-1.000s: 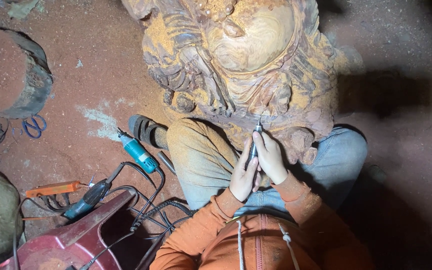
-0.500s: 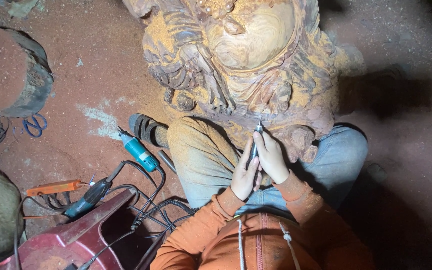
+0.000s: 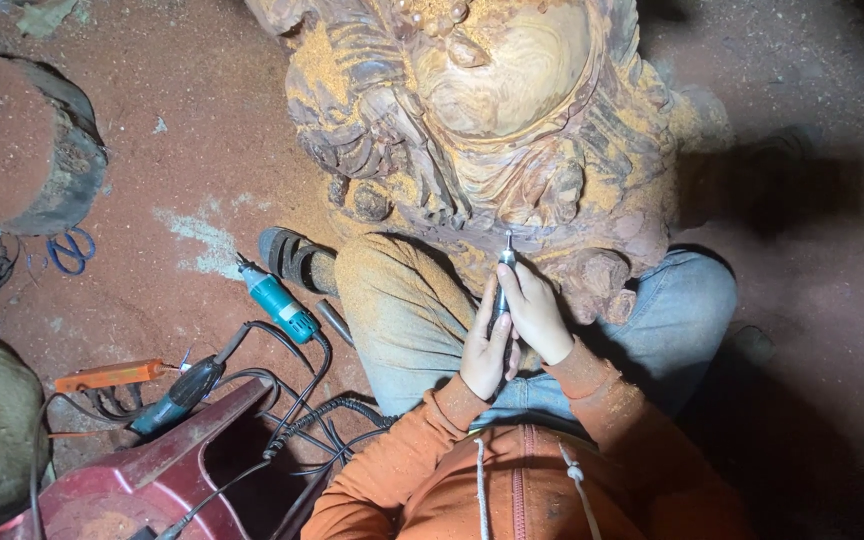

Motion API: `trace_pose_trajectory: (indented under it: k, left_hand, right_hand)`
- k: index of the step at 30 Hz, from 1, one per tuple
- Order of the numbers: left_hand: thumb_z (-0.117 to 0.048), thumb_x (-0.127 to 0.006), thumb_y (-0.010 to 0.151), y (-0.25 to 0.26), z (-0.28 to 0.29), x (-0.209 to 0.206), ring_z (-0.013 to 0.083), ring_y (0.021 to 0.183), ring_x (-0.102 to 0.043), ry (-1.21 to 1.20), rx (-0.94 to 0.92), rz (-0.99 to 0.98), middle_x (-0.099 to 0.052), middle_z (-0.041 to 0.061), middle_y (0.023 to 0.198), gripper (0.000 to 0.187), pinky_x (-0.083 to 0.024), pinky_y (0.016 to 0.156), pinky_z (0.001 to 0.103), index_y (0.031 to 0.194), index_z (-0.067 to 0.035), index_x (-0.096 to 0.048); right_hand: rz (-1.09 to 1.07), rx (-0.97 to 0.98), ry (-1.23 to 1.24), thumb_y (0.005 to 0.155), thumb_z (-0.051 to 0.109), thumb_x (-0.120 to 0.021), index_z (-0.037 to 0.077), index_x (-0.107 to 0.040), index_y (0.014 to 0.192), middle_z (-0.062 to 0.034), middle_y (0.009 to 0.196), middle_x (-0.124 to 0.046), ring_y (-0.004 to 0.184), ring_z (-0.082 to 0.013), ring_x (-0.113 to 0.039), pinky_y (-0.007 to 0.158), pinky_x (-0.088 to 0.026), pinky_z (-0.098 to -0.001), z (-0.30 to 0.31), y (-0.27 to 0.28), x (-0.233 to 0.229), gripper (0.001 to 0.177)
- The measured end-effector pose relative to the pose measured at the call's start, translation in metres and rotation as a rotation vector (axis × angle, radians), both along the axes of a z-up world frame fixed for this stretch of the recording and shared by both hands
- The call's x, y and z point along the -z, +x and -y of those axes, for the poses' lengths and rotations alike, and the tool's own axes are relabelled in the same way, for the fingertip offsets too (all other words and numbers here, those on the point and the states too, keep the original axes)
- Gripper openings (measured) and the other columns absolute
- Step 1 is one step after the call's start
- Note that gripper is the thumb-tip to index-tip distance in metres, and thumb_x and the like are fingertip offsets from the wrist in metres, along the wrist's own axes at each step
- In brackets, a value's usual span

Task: Using a handheld rotary tool to carve intricate details into a large wooden statue.

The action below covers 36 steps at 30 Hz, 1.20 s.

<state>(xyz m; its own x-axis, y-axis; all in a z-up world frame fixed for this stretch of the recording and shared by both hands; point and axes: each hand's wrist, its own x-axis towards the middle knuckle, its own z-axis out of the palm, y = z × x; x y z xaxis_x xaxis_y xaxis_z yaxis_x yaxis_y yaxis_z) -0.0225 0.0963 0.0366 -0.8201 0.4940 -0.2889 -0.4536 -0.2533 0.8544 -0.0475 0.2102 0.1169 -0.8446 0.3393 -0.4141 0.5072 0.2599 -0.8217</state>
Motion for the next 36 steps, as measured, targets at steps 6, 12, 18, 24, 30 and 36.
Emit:
trace_pose_trajectory:
  k: [6,12,18,24,30,36]
  left_hand:
    - [-0.016,-0.037,0.11,-0.003,0.0,0.002,0.0149,0.043,-0.054,0.002,0.036,-0.001,-0.047,0.01,0.082,0.059,-0.046,0.026,0.021,0.165,-0.02,-0.015]
    - [-0.016,-0.038,0.11,-0.003,0.004,0.008,0.0159,0.043,-0.055,-0.001,0.026,0.003,-0.048,0.011,0.082,0.059,-0.047,0.025,0.022,0.165,-0.02,-0.015]
    - [-0.016,-0.036,0.11,-0.006,0.007,0.012,0.0152,0.043,-0.054,-0.006,-0.013,0.002,-0.048,0.012,0.082,0.059,-0.047,0.026,0.022,0.164,-0.02,-0.015]
    - [-0.015,-0.036,0.109,-0.008,0.01,0.022,0.0153,0.043,-0.053,-0.003,-0.007,-0.017,-0.047,0.012,0.083,0.059,-0.048,0.027,0.022,0.164,-0.021,-0.014]
    - [-0.014,-0.038,0.109,-0.01,0.008,0.016,0.0163,0.041,-0.054,-0.028,0.025,-0.046,-0.049,0.012,0.08,0.058,-0.047,0.025,0.022,0.164,-0.02,-0.019]
    - [-0.015,-0.036,0.109,-0.008,0.017,0.041,0.016,0.042,-0.054,0.032,-0.011,-0.086,-0.048,0.012,0.08,0.06,-0.047,0.026,0.023,0.164,-0.02,-0.013]
  right_hand:
    - [0.0,0.032,0.014,0.107,0.051,-0.041,0.002,-0.065,0.096,-0.0249,0.073,-0.066,0.082,-0.045,-0.069,0.078,-0.052,-0.0546,-0.003,0.004,0.02,0.056]
    - [-0.008,0.028,0.001,0.108,0.05,-0.041,0.002,-0.066,0.102,-0.0274,0.08,-0.067,0.089,-0.047,-0.068,0.082,-0.051,-0.0555,-0.003,0.004,0.034,0.055]
    - [-0.031,-0.001,-0.013,0.107,0.05,-0.042,0.002,-0.066,0.102,-0.0266,0.083,-0.067,0.092,-0.0478,-0.067,0.083,-0.051,-0.0554,0.003,-0.005,0.043,0.054]
    - [-0.02,0.008,-0.032,0.106,0.052,-0.043,0.004,-0.067,0.097,-0.0235,0.079,-0.067,0.088,-0.0445,-0.068,0.081,-0.052,-0.0532,0.007,-0.007,0.015,0.054]
    - [-0.039,0.031,-0.01,0.108,0.048,-0.042,-0.001,-0.065,0.101,-0.0282,0.08,-0.065,0.089,-0.0486,-0.066,0.08,-0.05,-0.0566,0.002,-0.002,0.038,0.054]
    - [-0.108,-0.039,0.018,0.106,0.044,-0.05,0.004,-0.064,0.084,-0.0209,0.072,-0.064,0.081,-0.0405,-0.068,0.076,-0.052,-0.0505,0.005,-0.009,0.032,0.048]
